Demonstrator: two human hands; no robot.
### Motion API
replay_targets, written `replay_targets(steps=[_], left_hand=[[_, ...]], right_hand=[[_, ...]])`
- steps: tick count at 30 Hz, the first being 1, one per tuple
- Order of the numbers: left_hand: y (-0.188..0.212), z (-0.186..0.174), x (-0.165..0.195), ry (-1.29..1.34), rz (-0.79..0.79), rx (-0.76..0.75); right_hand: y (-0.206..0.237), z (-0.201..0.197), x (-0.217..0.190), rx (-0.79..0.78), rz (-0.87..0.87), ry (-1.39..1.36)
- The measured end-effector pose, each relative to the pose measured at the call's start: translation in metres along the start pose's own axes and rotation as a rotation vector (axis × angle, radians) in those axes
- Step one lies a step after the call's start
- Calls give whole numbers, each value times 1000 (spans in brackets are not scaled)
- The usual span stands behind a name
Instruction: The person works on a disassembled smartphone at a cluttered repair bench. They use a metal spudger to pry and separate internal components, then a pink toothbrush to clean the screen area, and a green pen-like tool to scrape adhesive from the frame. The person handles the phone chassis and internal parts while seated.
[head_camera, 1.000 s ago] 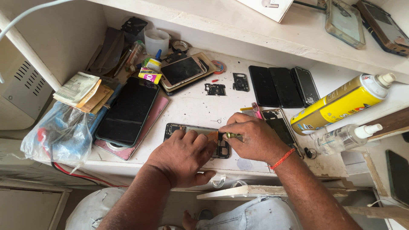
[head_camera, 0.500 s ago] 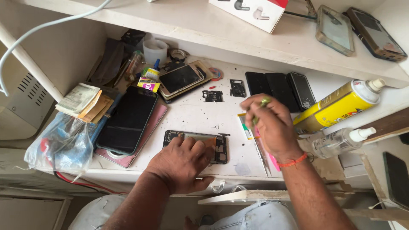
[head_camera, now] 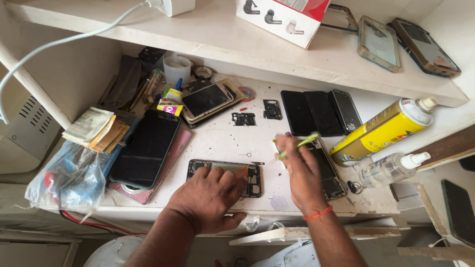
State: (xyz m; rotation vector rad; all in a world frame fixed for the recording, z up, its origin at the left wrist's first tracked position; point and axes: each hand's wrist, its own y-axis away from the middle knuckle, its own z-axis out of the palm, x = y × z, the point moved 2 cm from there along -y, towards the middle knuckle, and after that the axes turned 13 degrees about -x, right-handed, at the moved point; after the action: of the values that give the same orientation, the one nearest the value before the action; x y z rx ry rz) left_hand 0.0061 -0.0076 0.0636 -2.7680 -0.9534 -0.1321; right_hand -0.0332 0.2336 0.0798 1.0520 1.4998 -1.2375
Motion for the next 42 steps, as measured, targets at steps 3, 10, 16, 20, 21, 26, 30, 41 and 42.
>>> replay_targets(steps=[3,10,16,20,21,26,30,41,42], left_hand=[[0,-1,1,30,-18,-49],[-1,-1,0,41,-30,-85],[-1,-2,1,-21,-4,-4],[0,0,0,11,-11,-34],[0,1,0,14,-13,-34],[-1,0,1,-2,-15,-47],[-1,-3,1,9,-19,-62],[0,-5,1,-2,-20,-76],[0,-6,1,-4,-18,-67]], right_hand=[[-2,7,3,135,-151,-92],[-2,33,3,246,-241,-45],[6,44,-7,209,-265,128],[8,52,-7,99,-336,274],[9,53,-7,82,-353,297],[8,54,-5,69,-344,313],[8,54,-4,54,-343,332],[9,55,-5,52,-350,377],[9,55,-5,52,-353,381]])
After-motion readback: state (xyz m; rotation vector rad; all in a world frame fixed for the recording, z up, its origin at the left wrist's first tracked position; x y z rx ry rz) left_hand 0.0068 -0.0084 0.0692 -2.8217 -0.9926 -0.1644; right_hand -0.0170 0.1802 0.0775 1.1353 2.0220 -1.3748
